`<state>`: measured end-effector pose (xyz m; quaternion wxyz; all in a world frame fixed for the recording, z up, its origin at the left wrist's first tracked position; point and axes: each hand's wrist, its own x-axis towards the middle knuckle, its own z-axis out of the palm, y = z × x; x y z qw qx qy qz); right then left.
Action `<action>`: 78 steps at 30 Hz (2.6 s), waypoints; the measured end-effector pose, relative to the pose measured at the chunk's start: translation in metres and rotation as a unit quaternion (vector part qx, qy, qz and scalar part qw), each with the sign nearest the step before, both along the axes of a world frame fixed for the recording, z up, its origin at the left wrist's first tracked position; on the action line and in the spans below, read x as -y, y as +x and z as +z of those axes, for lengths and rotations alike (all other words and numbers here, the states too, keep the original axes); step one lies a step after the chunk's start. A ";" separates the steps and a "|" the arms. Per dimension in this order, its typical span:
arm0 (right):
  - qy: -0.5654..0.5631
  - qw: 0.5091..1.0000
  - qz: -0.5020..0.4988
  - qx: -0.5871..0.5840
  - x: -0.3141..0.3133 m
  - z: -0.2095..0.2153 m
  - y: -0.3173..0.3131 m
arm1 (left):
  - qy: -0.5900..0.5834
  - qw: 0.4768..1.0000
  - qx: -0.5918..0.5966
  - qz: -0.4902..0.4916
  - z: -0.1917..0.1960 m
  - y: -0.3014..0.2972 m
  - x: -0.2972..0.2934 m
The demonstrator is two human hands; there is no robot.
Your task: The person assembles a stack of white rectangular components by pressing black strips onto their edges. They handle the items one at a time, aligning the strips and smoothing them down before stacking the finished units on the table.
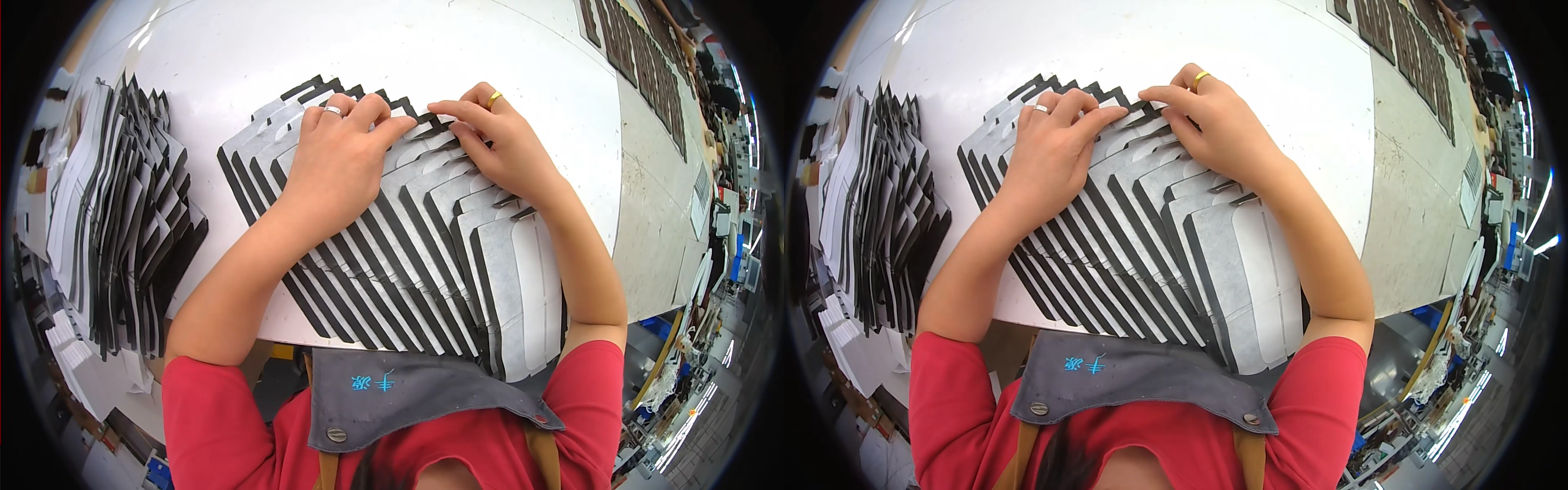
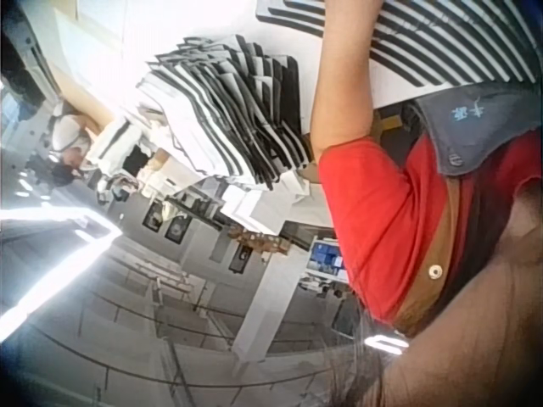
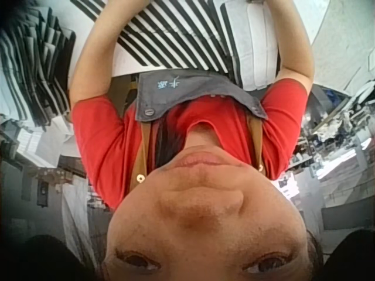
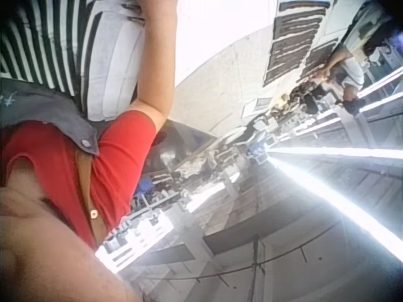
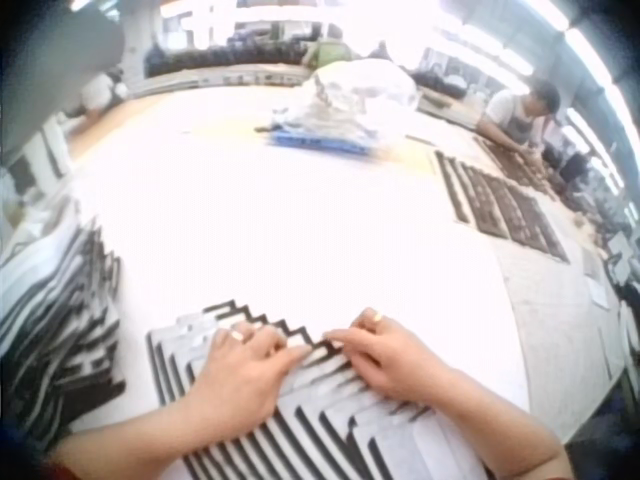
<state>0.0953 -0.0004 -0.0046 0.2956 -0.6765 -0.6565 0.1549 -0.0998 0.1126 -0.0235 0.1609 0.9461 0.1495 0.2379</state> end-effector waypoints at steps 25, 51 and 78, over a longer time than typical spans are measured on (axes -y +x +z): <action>-0.007 0.998 -0.034 -0.058 -0.025 0.015 -0.008 | -0.181 0.981 0.038 0.053 0.009 -0.009 -0.014; -0.026 0.994 0.036 -0.096 -0.039 0.000 -0.013 | -0.158 0.987 0.011 0.033 0.003 -0.014 -0.019; 0.047 0.996 0.039 0.067 -0.019 -0.006 -0.010 | -0.028 0.998 -0.056 -0.003 0.009 -0.014 -0.020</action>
